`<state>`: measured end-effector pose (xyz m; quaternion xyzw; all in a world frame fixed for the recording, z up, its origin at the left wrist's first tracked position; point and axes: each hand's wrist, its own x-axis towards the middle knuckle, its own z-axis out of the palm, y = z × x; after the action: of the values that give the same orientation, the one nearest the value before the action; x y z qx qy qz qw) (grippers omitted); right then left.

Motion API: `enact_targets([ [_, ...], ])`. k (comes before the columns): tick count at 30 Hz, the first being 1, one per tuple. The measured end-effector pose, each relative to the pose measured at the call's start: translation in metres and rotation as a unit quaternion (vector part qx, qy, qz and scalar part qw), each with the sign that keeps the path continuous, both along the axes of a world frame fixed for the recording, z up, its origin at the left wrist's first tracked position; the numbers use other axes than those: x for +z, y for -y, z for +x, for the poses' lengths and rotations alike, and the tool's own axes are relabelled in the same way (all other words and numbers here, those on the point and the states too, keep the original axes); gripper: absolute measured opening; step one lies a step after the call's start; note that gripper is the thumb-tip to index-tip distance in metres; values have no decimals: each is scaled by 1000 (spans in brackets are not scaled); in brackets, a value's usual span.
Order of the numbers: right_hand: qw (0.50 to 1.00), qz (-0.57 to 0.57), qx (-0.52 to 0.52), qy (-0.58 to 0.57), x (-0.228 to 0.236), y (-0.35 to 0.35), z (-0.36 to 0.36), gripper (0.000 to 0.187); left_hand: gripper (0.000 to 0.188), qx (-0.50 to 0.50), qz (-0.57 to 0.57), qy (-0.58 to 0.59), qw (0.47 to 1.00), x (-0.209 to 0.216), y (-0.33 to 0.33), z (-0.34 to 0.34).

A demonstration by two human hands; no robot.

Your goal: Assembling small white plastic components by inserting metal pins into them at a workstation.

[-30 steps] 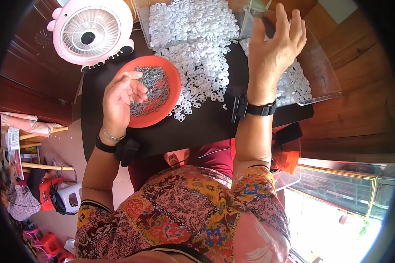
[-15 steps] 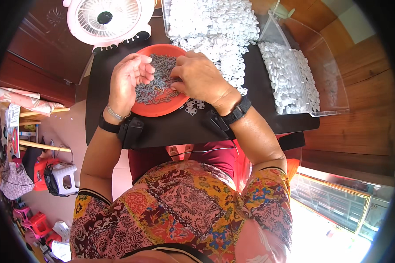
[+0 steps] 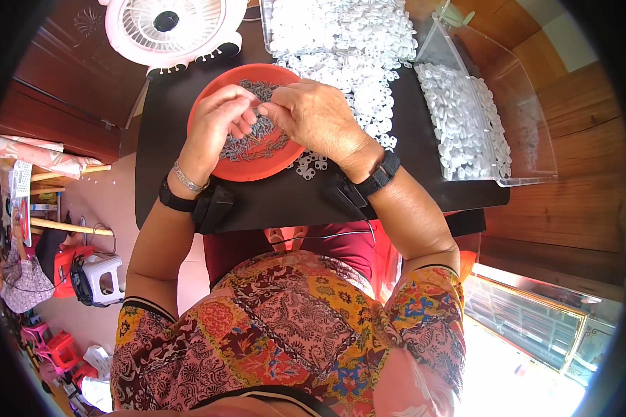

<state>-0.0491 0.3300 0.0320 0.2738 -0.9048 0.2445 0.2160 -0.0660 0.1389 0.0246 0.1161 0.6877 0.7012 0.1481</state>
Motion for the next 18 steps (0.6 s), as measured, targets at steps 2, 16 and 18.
enact_targets([
  [2,1000,-15,-4,12,2,0,1,33,19,-36,-62,-41,997,1,-3,4],
  [16,915,-307,93,245,-8,2,4,36,13,-79,-104,-254,958,4,-11,17],
  [18,925,-262,94,257,-3,-1,5,36,15,-49,-86,-245,965,2,-14,18],
])
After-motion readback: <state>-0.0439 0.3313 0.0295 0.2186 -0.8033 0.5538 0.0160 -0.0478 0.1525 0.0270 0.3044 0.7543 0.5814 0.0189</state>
